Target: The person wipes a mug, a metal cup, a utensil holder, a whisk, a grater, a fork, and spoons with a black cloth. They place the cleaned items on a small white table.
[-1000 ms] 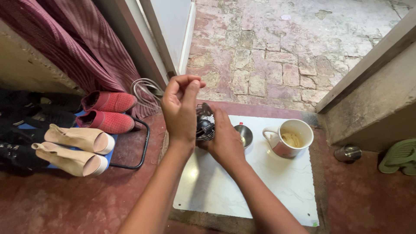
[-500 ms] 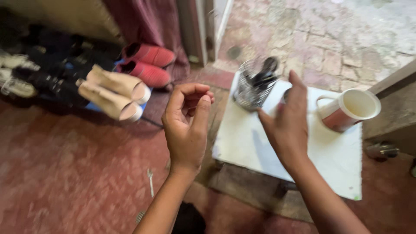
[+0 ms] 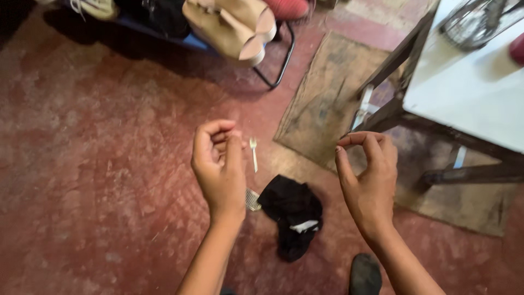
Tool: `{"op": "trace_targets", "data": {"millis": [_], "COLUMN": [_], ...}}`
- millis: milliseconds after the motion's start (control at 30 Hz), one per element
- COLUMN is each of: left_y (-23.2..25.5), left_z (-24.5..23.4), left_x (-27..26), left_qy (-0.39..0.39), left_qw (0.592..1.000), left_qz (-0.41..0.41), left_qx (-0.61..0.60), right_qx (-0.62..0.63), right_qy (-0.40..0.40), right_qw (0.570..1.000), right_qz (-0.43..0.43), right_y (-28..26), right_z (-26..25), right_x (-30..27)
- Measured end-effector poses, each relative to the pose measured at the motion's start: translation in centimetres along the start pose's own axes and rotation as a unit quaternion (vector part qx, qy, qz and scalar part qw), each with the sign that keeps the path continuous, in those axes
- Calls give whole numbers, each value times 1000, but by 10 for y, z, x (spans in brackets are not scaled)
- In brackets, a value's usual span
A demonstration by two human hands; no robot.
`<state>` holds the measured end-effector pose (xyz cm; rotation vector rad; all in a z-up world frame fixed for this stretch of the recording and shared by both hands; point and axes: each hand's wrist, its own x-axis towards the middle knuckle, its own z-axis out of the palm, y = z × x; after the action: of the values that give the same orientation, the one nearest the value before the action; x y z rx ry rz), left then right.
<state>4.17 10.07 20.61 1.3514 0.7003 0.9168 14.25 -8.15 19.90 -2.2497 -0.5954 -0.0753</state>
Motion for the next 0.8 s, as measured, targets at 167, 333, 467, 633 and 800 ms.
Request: {"op": "trace_targets", "data": {"millis": [167,333,467,633,800], "left_y": [-59,-175,-268,-337,-394], "left_z": [-89,-140,-147,-141,-146], "left_x": [-30,-66,-99,-117,-93], "left_qy": [23,15,-56,-219,-296], "left_qw": [977,919,856,760,701], "left_qz": [-99,-211,-277,-241,-73], "left_qx": [186,334,433,563,645], "right_qx": [45,-47,-130,-238,-274], "right_qy": [-72,-202,-326,-447,-374], "right_qw": [987,968,933,862,886], "right_qz": [133,138,80,10,-27], "right_y": [21,80,132,167,194], "right_z": [78,163,225,269,263], "right_x": [-61,-120,-135,-131,-159]}}
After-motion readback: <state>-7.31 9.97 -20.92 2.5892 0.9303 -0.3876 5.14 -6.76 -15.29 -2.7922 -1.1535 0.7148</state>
